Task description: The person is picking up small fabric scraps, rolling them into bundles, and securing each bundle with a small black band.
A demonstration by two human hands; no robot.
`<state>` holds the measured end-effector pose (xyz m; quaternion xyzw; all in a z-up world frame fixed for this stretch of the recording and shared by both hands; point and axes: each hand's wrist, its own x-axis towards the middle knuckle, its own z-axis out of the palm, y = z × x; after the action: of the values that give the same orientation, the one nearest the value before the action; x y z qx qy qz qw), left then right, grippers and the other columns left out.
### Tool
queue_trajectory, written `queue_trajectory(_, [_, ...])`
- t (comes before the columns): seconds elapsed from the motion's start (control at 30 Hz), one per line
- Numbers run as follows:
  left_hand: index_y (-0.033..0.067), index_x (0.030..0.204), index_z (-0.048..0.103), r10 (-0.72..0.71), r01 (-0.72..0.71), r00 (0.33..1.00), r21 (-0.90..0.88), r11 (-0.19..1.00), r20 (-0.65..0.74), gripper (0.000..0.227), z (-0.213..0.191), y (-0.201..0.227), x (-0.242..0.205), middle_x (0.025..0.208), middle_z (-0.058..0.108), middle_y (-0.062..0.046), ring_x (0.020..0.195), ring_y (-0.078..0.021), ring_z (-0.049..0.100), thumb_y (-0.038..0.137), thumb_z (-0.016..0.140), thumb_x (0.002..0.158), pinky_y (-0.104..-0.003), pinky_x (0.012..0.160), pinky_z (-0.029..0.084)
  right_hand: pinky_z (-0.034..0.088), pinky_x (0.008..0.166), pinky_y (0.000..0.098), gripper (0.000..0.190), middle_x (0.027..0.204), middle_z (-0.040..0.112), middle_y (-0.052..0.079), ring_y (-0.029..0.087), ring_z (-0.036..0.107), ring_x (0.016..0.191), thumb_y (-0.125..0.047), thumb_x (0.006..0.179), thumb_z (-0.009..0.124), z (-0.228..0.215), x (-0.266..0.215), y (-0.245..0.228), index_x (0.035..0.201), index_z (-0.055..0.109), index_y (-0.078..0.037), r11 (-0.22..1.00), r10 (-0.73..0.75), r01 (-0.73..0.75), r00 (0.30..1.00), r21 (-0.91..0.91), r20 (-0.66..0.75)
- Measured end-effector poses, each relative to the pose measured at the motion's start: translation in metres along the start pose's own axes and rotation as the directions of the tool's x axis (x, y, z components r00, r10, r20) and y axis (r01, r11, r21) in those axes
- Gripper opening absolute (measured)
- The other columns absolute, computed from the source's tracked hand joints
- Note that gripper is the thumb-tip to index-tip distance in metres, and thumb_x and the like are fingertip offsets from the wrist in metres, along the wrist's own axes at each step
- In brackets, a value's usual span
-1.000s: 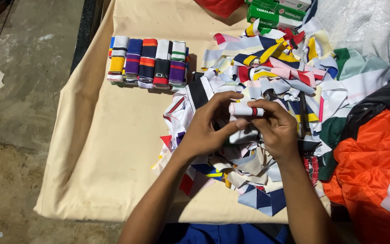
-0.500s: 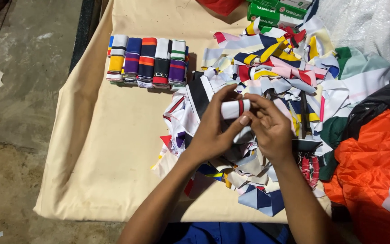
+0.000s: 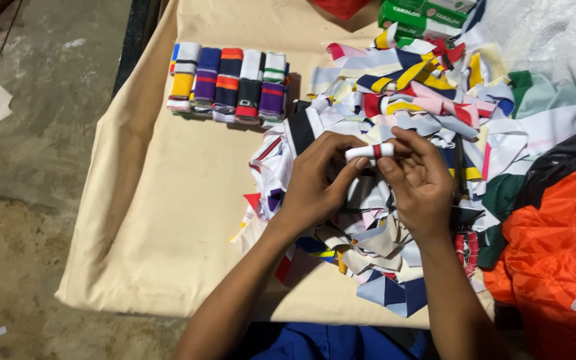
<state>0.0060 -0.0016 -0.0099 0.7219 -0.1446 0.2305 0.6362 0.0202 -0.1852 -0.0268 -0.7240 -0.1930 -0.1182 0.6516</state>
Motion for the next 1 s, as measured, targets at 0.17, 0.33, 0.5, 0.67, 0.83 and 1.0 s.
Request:
queue_trajectory(0.17, [0.0108,0.112,0.07,0.034,-0.036,0.999,0.078,0.996,0.017,0.018,-0.008,0.011,0.007,0.09,0.069,-0.006,0.08,-0.0273,0.07,0.016,0.074,0.094,-0.037,0.074,0.056,0.059,0.095,0.0353,0.036,0.112,0.065,0.021,0.023,0.067,0.107,0.006,0.1,0.068,0.009,0.011,-0.024,0.134,0.055,0.012,0.998,-0.025,0.024,0.999,-0.058,-0.025])
queue_trajectory(0.33, [0.0066,0.108,0.069,0.021,-0.031,0.998,0.189,0.982,0.053,0.017,-0.033,0.018,0.012,0.084,0.068,-0.011,0.072,-0.0305,0.068,0.014,0.073,0.093,-0.039,0.067,0.055,0.06,0.077,0.0339,0.025,0.104,0.072,0.019,0.027,0.074,0.092,0.002,0.096,0.079,0.022,0.028,-0.048,0.117,0.067,0.007,0.925,-0.131,0.144,0.99,-0.351,0.06])
queue_trajectory(0.5, [0.0083,0.113,0.069,-0.021,0.019,1.0,0.229,0.973,0.009,0.023,-0.076,0.014,0.017,0.084,0.071,-0.013,0.071,-0.0314,0.068,0.018,0.076,0.093,-0.04,0.068,0.055,0.061,0.081,0.034,0.016,0.101,0.076,0.013,0.028,0.077,0.092,-0.004,0.095,0.082,0.063,0.059,-0.059,0.105,0.07,-0.001,0.903,-0.183,0.253,0.958,-0.347,0.221])
queue_trajectory(0.67, [0.0133,0.121,0.066,-0.132,0.163,0.974,0.167,0.972,-0.182,0.027,-0.138,-0.023,0.017,0.084,0.073,-0.007,0.074,-0.0196,0.067,0.017,0.074,0.095,-0.031,0.07,0.051,0.059,0.08,0.0418,0.021,0.096,0.074,0.016,0.033,0.075,0.087,-0.002,0.096,0.081,0.126,0.107,-0.045,0.108,0.063,0.0,0.917,-0.203,0.31,0.905,-0.251,0.374])
queue_trajectory(0.83, [0.0147,0.112,0.065,-0.128,0.272,0.928,0.402,0.874,-0.35,0.016,-0.195,-0.052,0.016,0.103,0.072,0.003,0.085,-0.0088,0.066,0.025,0.064,0.101,-0.026,0.071,0.046,0.047,0.074,0.0311,0.021,0.094,0.061,0.0,0.015,0.058,0.08,-0.011,0.101,0.074,0.195,0.162,-0.027,0.103,0.053,-0.009,0.951,-0.05,0.205,0.842,-0.231,0.537])
queue_trajectory(1.0, [0.0082,0.116,0.063,0.1,0.263,0.906,0.735,0.625,-0.41,0.022,-0.218,-0.084,-0.003,0.106,0.066,-0.01,0.1,-0.0323,0.058,0.012,0.07,0.096,-0.042,0.083,0.048,0.046,0.076,0.0362,0.027,0.093,0.065,0.005,0.021,0.063,0.087,-0.012,0.097,0.074,0.248,0.196,0.002,0.103,0.048,-0.011,0.933,0.058,0.205,0.727,-0.296,0.684])
